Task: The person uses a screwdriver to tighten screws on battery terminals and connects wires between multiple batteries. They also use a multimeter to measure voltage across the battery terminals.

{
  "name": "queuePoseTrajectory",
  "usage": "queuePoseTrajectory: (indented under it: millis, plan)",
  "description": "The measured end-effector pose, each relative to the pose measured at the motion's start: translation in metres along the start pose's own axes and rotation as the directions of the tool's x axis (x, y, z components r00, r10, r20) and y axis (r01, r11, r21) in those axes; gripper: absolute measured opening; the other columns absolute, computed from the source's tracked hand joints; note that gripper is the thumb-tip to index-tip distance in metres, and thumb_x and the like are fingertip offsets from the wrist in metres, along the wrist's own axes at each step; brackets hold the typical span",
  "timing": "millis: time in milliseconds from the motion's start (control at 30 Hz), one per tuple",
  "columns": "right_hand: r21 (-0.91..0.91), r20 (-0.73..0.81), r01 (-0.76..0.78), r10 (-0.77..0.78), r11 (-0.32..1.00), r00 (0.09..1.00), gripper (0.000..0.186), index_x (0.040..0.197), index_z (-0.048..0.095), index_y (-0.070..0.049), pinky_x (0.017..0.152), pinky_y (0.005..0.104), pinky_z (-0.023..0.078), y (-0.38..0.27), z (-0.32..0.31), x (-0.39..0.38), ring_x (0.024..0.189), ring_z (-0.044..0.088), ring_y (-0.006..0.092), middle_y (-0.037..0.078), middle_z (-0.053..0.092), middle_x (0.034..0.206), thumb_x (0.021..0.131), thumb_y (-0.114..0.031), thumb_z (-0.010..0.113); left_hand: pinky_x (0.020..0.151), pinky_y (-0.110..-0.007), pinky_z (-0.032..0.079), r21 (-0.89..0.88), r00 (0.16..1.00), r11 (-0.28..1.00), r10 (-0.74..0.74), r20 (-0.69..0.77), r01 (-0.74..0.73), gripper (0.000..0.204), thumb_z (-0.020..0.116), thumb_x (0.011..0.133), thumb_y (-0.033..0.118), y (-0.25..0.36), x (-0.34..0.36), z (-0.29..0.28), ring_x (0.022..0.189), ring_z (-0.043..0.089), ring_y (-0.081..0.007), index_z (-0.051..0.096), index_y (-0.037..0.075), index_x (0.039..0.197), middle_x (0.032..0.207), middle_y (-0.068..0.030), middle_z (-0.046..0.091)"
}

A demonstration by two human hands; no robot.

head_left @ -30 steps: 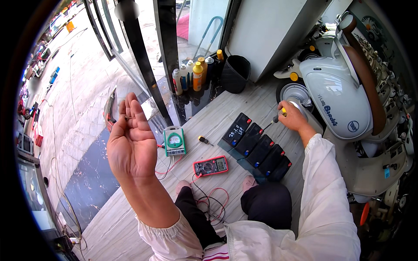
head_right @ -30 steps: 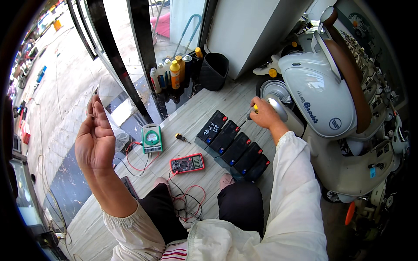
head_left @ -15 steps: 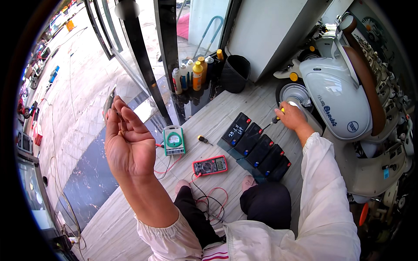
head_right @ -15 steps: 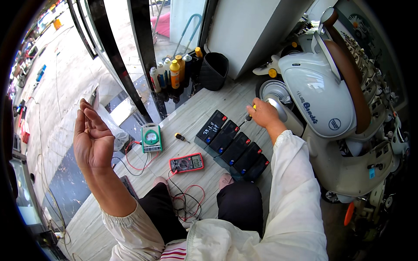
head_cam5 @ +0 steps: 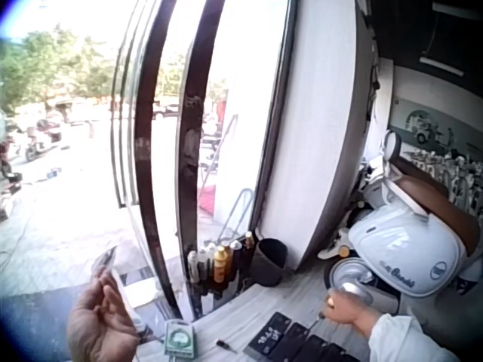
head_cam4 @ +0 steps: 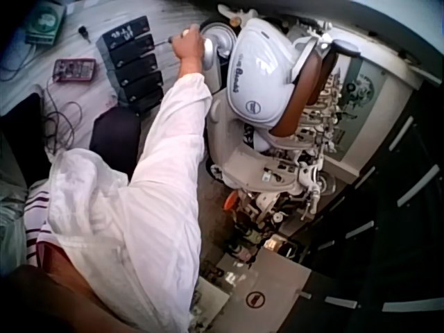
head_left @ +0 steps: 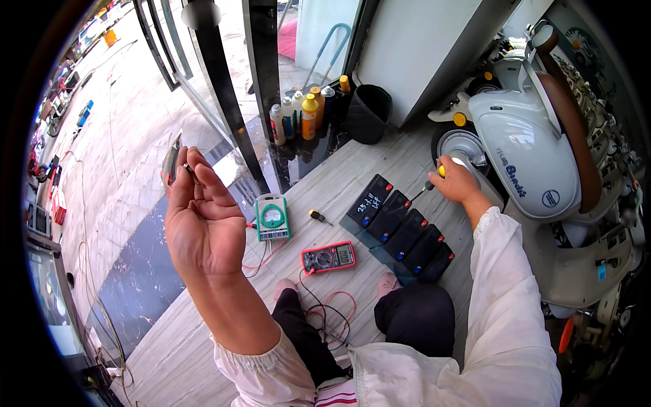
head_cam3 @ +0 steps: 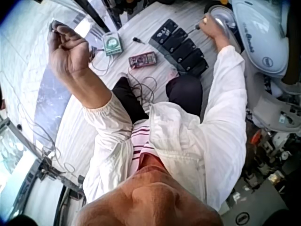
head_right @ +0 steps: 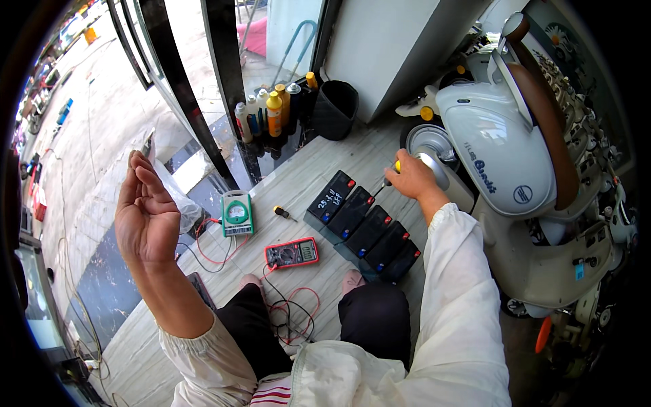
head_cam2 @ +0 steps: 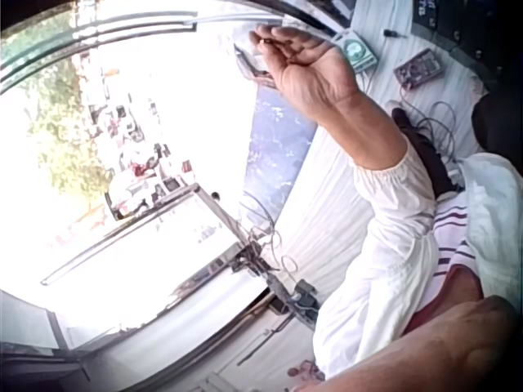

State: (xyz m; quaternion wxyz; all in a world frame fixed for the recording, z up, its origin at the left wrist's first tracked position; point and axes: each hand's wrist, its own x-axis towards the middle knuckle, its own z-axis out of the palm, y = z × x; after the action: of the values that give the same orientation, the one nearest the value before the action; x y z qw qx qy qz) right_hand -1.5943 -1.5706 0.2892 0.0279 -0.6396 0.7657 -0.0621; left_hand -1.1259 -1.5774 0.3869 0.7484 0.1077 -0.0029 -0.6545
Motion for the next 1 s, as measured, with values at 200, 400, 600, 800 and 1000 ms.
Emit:
queuePoseTrajectory:
  millis: [200, 400, 600, 800, 1000]
  plan:
    - [0.006, -0.019, 0.036, -0.036, 0.999, 0.999, 0.027, 0.097, 0.055, -0.006, 0.076, 0.0481, 0.049, -0.004, 0.001, -0.001, 0.087, 0.065, 0.0392, 0.017, 0.069, 0.088, 0.084, -0.027, 0.066, 0.086, -0.028, 0.062, 0.025, 0.999, 1.0, 0.011, -0.035, -0.01, 0.025, 0.049, 0.098, 0.0, -0.002, -0.002, 0.003, 0.105, 0.067, -0.0235, 0.054, -0.01, 0.121, 0.114, -0.0194, 0.064]
    - [-0.029, 0.036, -0.041, 0.042, 0.999, 0.998, 0.028, 0.098, 0.055, -0.007, 0.076, 0.0482, 0.05, -0.008, 0.0, 0.001, 0.086, 0.065, 0.0397, 0.017, 0.068, 0.087, 0.085, -0.029, 0.066, 0.086, -0.028, 0.062, 0.011, 1.0, 1.0, -0.001, -0.017, 0.001, 0.025, 0.049, 0.098, -0.001, 0.0, 0.0, 0.0, 0.105, 0.067, -0.0237, 0.053, -0.01, 0.121, 0.113, -0.0202, 0.064]
    - [0.034, -0.065, 0.102, -0.1, 0.994, 0.993, 0.029, 0.099, 0.055, -0.007, 0.076, 0.0484, 0.05, 0.013, 0.007, 0.0, 0.087, 0.064, 0.0409, 0.019, 0.068, 0.088, 0.084, -0.029, 0.065, 0.086, -0.028, 0.062, -0.004, 1.0, 1.0, -0.02, -0.002, 0.02, 0.026, 0.049, 0.098, -0.001, -0.004, 0.0, 0.001, 0.104, 0.067, -0.0238, 0.053, -0.01, 0.122, 0.113, -0.0203, 0.064]
    - [0.027, 0.023, 0.016, -0.017, 0.999, 1.0, 0.029, 0.099, 0.055, -0.006, 0.077, 0.0488, 0.05, -0.007, -0.004, -0.003, 0.089, 0.064, 0.0408, 0.02, 0.068, 0.09, 0.083, -0.028, 0.065, 0.086, -0.028, 0.062, 0.031, 1.0, 0.999, -0.007, 0.017, 0.007, 0.026, 0.049, 0.099, 0.0, -0.004, -0.002, 0.001, 0.104, 0.068, -0.0232, 0.053, -0.01, 0.123, 0.113, -0.0201, 0.064]
    - [-0.042, 0.059, -0.067, 0.069, 0.997, 0.996, 0.034, 0.103, 0.052, -0.006, 0.078, 0.0484, 0.049, -0.011, -0.004, 0.0, 0.089, 0.064, 0.04, 0.019, 0.068, 0.091, 0.082, -0.028, 0.067, 0.086, -0.027, 0.062, 0.021, 1.0, 1.0, -0.01, 0.002, 0.009, 0.027, 0.049, 0.099, 0.0, -0.001, -0.002, 0.003, 0.103, 0.068, -0.0225, 0.053, -0.009, 0.124, 0.113, -0.0202, 0.064]
